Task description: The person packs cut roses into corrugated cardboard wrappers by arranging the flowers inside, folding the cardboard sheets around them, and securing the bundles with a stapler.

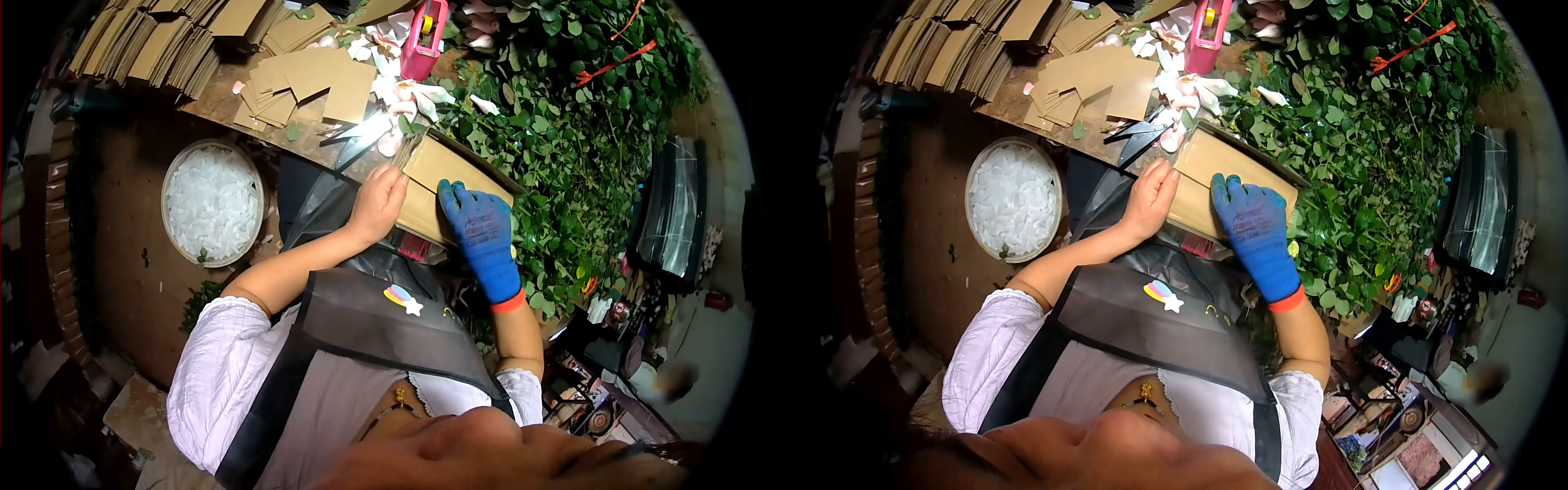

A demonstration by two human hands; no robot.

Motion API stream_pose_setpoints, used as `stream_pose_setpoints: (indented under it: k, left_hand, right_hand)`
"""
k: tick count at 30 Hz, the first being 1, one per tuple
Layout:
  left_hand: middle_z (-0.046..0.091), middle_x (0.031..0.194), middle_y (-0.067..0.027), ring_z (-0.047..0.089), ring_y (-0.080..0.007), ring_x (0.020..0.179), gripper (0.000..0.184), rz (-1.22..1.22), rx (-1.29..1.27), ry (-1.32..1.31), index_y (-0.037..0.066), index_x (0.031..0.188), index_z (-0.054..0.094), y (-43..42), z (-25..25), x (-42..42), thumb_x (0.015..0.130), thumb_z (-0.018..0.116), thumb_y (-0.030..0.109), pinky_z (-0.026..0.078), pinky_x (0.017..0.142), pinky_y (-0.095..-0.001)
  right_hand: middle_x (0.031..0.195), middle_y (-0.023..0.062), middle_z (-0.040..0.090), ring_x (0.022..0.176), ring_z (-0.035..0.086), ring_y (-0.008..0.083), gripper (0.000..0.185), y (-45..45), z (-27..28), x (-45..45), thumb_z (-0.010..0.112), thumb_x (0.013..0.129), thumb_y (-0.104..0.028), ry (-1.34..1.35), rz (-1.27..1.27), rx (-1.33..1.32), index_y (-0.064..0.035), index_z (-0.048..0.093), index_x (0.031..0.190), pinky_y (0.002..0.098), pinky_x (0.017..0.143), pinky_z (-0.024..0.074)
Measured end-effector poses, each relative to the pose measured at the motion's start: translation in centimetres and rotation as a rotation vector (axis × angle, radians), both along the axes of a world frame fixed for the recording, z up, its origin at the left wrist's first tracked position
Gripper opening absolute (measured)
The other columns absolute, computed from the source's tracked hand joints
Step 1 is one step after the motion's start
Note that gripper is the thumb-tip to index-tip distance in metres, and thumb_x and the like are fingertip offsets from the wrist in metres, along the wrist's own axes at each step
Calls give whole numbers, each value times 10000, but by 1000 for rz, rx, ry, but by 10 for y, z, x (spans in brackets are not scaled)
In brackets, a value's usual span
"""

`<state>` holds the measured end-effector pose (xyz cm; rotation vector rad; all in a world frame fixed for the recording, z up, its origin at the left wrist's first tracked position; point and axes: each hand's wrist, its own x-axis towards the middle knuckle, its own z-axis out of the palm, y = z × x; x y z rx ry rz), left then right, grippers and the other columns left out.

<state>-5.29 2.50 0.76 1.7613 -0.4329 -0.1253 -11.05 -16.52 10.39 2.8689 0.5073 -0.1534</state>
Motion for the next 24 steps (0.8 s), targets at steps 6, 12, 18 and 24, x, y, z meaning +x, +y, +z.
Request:
stream_pose_setpoints:
  k: [6, 12, 18, 24]
  left_hand:
    - [562, 1008, -154, 533, -339, 949, 145, 11, 138, -134, -8, 1018, 572, 26, -16, 20, 997, 547, 133, 425, 876, -410]
    - [532, 1265, -239, 516, -412, 1193, 805, -93, 891, -276, -45, 1438, 423, 53, -57, 85, 779, 809, 211, 455, 988, -471]
    - [585, 1184, -241, 586, -355, 1106, 740, -258, 523, 256, -55, 1421, 425, 56, -34, 89, 771, 704, 165, 475, 969, -393]
    - [623, 1159, -218, 603, -338, 1155, 606, -435, 272, 292, -9, 1341, 465, 80, 19, 66, 747, 583, -30, 455, 997, -376]
  right_hand:
    - [1403, 161, 547, 1183, 599, 253, 552, 25, -4, -21, 564, 899, -137, 32, -199, -53, -42, 474, 1435, 329, 841, 558]
    - [1463, 174, 513, 1262, 573, 289, 582, 29, -8, -23, 555, 910, -128, 66, -227, -94, -42, 436, 1473, 333, 933, 535]
    - [1471, 177, 506, 1254, 579, 297, 587, 26, -8, -23, 556, 905, -107, 56, -225, -72, -44, 434, 1476, 347, 949, 532]
    - [1451, 170, 523, 1251, 583, 290, 583, 27, -6, -23, 560, 900, -89, 34, -226, -51, -49, 444, 1469, 343, 942, 538]
